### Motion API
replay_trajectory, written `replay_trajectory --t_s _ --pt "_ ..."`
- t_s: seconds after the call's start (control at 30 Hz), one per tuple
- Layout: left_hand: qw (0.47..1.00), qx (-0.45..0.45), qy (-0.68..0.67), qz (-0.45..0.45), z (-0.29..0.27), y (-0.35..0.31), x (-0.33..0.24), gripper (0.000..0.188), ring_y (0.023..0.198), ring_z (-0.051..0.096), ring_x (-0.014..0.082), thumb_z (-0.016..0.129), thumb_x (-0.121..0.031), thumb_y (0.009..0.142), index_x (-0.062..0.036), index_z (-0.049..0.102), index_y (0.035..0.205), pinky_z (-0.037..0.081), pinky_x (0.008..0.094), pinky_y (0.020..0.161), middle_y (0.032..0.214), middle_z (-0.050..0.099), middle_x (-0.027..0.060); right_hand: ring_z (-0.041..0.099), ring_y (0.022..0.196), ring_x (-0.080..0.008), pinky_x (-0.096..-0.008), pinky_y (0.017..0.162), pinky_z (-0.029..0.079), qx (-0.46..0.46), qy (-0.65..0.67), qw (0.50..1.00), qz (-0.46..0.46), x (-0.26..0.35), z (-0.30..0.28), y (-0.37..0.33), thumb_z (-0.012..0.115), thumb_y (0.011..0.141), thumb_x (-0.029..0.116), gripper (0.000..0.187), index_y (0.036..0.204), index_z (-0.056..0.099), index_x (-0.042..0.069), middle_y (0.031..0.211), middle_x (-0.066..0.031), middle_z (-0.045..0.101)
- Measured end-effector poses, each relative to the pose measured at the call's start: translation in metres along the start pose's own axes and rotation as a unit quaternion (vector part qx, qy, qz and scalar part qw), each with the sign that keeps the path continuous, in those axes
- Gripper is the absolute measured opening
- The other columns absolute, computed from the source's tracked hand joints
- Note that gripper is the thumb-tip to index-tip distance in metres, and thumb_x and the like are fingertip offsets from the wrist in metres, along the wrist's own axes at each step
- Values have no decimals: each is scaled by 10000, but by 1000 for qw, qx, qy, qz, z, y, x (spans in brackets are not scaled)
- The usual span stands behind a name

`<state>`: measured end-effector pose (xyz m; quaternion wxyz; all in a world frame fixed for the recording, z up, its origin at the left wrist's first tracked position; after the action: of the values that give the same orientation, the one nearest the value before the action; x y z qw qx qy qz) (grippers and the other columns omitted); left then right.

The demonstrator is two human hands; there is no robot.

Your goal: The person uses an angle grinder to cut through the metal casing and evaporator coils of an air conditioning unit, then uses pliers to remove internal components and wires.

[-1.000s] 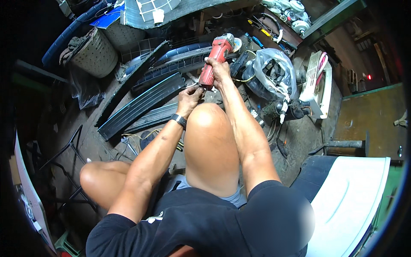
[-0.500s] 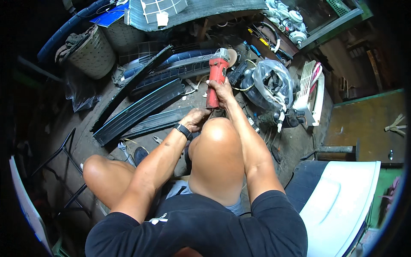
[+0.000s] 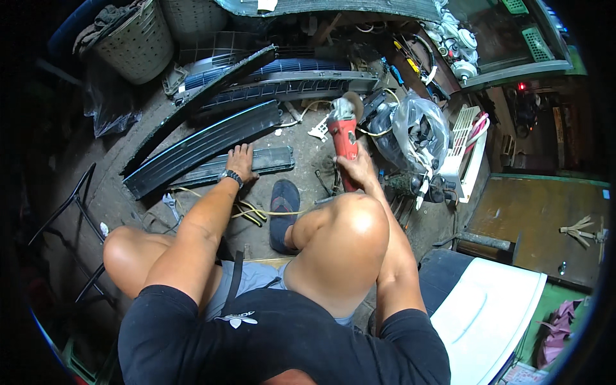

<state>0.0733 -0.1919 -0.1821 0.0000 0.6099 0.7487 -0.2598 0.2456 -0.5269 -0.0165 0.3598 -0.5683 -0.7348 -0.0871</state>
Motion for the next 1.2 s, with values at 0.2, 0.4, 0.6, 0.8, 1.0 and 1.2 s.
replay_trajectory --t_s 0.2,0.4,0.6,0.8,1.0,1.2 --pt "998 -67 -3 6 -30 15 -4 945 1401 499 342 1002 -421 733 -67 564 1491 421 554 1135 1442 547 129 700 1165 -384 -464 1035 541 28 -40 998 30 -30 43 -31 954 782 422 909 1477 533 16 1241 -250 715" --pt "994 -96 -41 -15 -19 24 -6 892 1384 505 342 1014 -361 729 -79 593 1464 419 542 1134 1425 550 128 741 1101 -408 -514 969 566 71 -78 994 28 -36 79 -35 963 756 465 869 1438 590 78 1168 -250 754" --pt "995 -74 -52 -31 9 28 1 1069 1357 514 352 1044 -414 638 -117 563 1545 428 544 1097 1400 553 126 743 976 -337 -470 886 583 103 -33 994 33 -83 135 -41 961 775 394 799 1424 593 107 1074 -185 761" --pt "993 -88 -69 -49 14 24 7 1139 1368 497 337 1050 -402 629 -118 529 1601 400 545 1119 1413 547 134 754 1009 -377 -496 911 579 79 -36 995 40 -72 168 -52 958 779 360 801 1427 573 90 1107 -204 760" --pt "990 -85 -97 -64 11 27 8 1041 1376 497 337 1051 -362 637 -76 578 1519 390 535 1140 1410 550 136 745 1161 -431 -502 1010 577 97 -37 994 36 -56 167 -48 956 759 321 863 1505 576 112 1249 -230 754" --pt "983 -123 -126 -58 14 28 11 1003 1391 495 336 1047 -330 645 -76 584 1498 379 506 1188 1470 550 132 734 1175 -462 -514 1009 576 100 -61 992 40 -49 170 -46 941 767 319 852 1495 570 79 1265 -255 743"
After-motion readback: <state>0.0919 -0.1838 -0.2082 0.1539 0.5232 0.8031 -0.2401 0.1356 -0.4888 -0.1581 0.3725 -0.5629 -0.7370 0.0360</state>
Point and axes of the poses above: each hand's wrist, its own y-axis towards the middle knuckle, its own z-axis out of the palm, x = y × z, the point moved 7 cm from there along y, towards the middle knuckle
